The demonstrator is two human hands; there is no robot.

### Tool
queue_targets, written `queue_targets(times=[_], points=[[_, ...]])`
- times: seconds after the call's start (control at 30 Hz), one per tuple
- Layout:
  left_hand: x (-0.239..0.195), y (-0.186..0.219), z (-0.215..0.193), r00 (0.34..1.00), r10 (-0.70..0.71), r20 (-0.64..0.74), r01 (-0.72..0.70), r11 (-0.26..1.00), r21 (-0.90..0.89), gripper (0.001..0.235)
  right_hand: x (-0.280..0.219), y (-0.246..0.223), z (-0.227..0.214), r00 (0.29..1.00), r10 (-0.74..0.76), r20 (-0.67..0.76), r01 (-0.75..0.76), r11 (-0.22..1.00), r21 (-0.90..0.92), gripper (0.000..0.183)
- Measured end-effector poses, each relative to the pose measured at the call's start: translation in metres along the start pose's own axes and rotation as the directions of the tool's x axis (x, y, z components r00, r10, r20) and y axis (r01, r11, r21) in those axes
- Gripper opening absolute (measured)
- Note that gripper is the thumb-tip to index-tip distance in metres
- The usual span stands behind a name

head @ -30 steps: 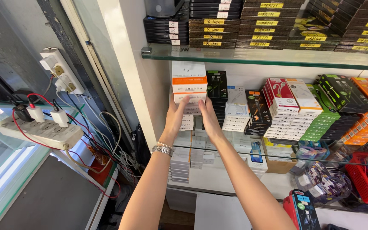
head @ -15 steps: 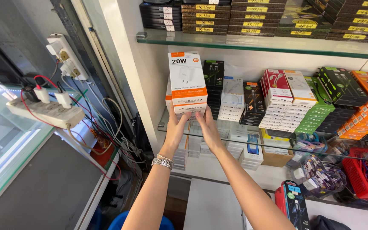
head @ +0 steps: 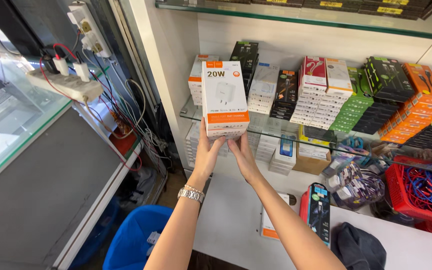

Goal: The person repeatedly picks up small product boxes from a glass shelf, wipes them with a dark cloth, and places them back on the shelf or on the counter. The person handles multiple types of boxes, including white and orange 20W charger boxes and black or green cable boxes, while also wiping the glass shelf surface.

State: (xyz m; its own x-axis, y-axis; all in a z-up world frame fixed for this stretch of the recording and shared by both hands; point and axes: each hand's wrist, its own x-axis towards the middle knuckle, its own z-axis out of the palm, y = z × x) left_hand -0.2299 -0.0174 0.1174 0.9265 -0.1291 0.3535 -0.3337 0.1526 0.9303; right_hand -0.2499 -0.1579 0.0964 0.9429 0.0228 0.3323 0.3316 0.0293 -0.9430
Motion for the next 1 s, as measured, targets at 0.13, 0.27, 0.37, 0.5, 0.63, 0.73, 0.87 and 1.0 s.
queue_targets(times=[0.13,0.27,0.37,0.5,0.63,0.73,0.87,1.0], points=[[-0.041,-0.014,0.014,0.998,-0.06,-0.027,0.06,0.998,0.0,0.09,-0.042,0.007,-0.009,0.999,0.034,0.025,-0.034,0.999,0.008,0.073],[-0.078,-0.033,0.027,0.996,-0.084,0.004,0.084,0.994,-0.072,0.086,-0.085,0.011,-0.019,0.996,0.09,-0.013,-0.091,0.994,-0.061,0.077],[-0.103,-0.053,0.038,0.986,-0.161,0.047,0.166,0.98,-0.115,0.085,-0.115,0.023,-0.03,0.993,0.111,-0.042,-0.115,0.988,-0.103,0.082],[-0.133,-0.083,0.06,0.956,-0.271,0.116,0.284,0.953,-0.111,0.085,-0.158,0.044,-0.046,0.982,0.132,-0.135,-0.15,0.98,-0.131,0.081],[-0.158,-0.109,0.087,0.935,-0.293,0.197,0.326,0.932,-0.157,0.085,-0.198,0.062,-0.064,0.947,0.196,-0.254,-0.243,0.955,-0.169,0.078],[-0.178,-0.127,0.103,0.931,-0.25,0.264,0.287,0.952,-0.11,0.079,-0.229,0.074,-0.077,0.898,0.27,-0.347,-0.339,0.928,-0.156,0.084],[-0.197,-0.146,0.122,0.882,-0.367,0.295,0.379,0.925,0.016,0.085,-0.257,0.092,-0.089,0.888,0.22,-0.403,-0.314,0.931,-0.185,0.078],[-0.21,-0.161,0.137,0.836,-0.448,0.317,0.455,0.889,0.054,0.087,-0.276,0.107,-0.102,0.823,0.316,-0.472,-0.412,0.904,-0.113,0.082]])
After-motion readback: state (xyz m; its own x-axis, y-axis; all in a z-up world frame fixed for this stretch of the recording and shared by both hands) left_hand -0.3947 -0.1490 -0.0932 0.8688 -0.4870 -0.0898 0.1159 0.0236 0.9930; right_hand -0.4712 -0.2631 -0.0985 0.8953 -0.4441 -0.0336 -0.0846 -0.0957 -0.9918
